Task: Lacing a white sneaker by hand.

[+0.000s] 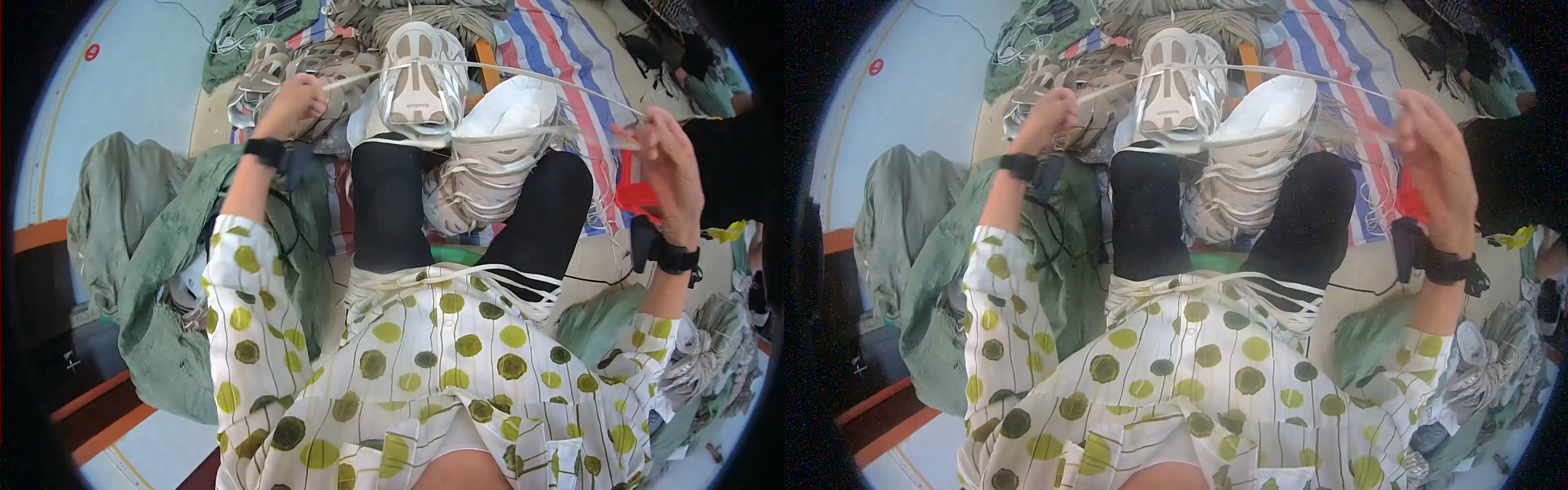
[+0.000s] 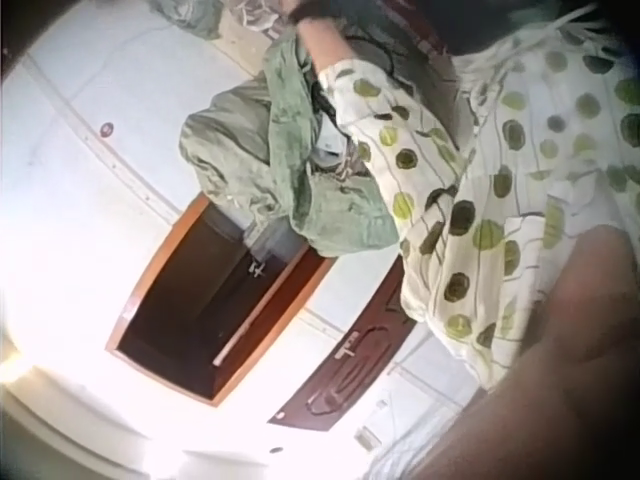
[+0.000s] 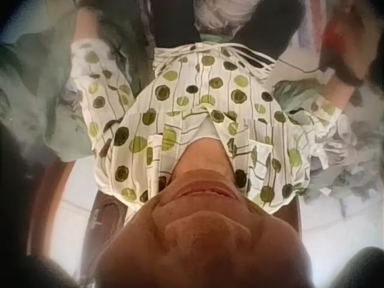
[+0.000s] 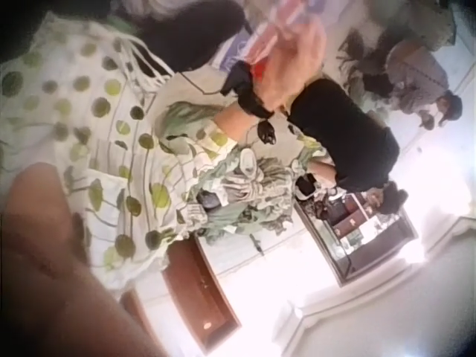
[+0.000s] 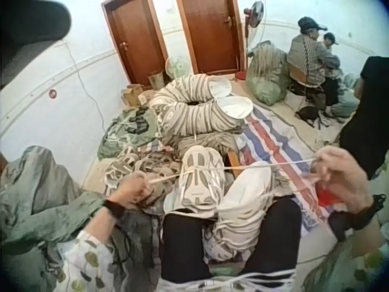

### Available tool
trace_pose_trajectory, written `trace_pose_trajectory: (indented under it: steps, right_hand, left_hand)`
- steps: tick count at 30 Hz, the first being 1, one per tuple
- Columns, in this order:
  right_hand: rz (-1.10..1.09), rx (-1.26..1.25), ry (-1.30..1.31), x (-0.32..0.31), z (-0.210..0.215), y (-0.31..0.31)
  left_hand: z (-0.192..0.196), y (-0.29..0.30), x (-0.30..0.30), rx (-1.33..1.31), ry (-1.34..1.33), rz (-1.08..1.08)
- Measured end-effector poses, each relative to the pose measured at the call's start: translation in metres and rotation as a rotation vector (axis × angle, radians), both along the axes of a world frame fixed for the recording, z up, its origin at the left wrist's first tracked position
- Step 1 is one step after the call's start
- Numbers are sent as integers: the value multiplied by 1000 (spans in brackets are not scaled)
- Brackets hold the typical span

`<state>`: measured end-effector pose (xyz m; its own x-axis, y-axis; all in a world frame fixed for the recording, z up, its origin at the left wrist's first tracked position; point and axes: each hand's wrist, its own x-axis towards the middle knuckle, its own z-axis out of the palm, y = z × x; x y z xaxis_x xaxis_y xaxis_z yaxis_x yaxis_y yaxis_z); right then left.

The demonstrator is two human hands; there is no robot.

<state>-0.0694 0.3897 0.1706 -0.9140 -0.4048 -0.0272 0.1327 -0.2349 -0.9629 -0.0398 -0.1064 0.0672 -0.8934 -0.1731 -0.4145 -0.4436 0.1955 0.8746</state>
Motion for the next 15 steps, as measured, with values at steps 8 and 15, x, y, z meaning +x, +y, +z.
trace_pose_trajectory:
  steps: [8, 15]
  right_hand:
    - [166, -551, -5, -31, 5, 142]
    - [-68, -545, -67, -37, 23, 263]
  left_hand:
    - [133, -170, 95, 624, 810, 558]
    - [237, -251, 223, 16, 909, 505]
